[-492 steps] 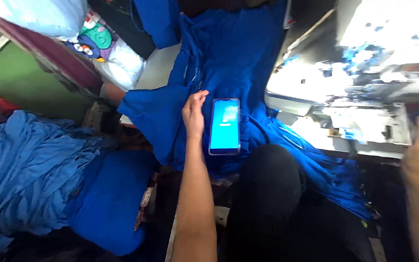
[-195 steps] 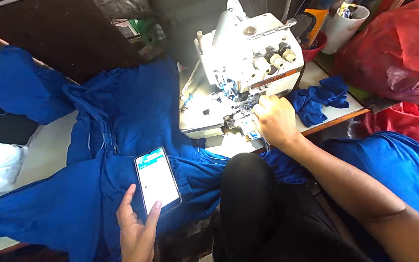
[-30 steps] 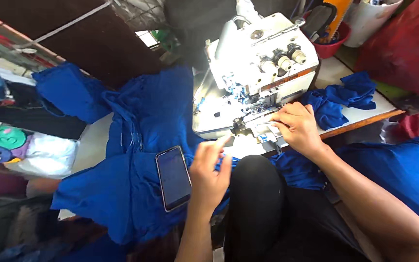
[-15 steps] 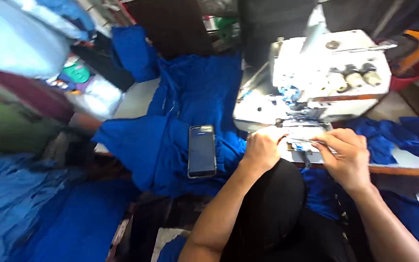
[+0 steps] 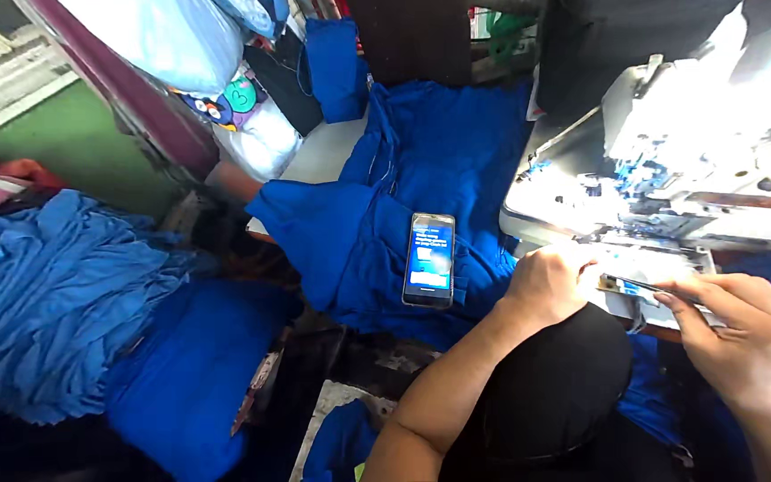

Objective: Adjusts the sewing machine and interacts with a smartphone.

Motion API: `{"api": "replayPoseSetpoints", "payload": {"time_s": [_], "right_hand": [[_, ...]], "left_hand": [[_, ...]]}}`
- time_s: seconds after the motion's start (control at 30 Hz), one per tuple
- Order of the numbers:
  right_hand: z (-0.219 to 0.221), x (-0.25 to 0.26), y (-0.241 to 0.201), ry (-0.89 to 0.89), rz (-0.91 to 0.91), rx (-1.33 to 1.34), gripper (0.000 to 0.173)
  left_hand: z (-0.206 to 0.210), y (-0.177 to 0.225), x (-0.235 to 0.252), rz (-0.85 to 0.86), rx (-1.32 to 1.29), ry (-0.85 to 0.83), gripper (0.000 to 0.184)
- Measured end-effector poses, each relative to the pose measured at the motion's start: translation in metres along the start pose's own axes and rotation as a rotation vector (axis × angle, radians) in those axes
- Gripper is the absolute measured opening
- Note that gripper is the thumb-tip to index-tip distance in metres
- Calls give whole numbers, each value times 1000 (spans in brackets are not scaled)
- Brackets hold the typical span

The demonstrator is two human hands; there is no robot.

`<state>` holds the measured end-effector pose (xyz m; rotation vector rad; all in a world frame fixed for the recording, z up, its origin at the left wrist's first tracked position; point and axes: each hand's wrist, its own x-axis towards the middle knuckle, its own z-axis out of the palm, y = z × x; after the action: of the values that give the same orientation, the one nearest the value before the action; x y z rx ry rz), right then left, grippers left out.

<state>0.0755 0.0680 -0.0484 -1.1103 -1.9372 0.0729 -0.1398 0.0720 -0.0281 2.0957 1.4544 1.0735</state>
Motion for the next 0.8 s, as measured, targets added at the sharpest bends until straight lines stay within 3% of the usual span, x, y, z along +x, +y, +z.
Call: {"api": "replayPoseSetpoints", "payload": {"time_s": [0.43,0.63,0.8], "right_hand": [[2,-8,-4,-19,23,23,25],[2,-11,-5,-22,61,43,26],[0,-10,-7,37,80,79,20]], "left_hand": [[4,-5,-17,-78,-287,54,17],[3,-3,-23,-84,-226,144,18],[5,-6,-27,-185,-226,152,20]]}}
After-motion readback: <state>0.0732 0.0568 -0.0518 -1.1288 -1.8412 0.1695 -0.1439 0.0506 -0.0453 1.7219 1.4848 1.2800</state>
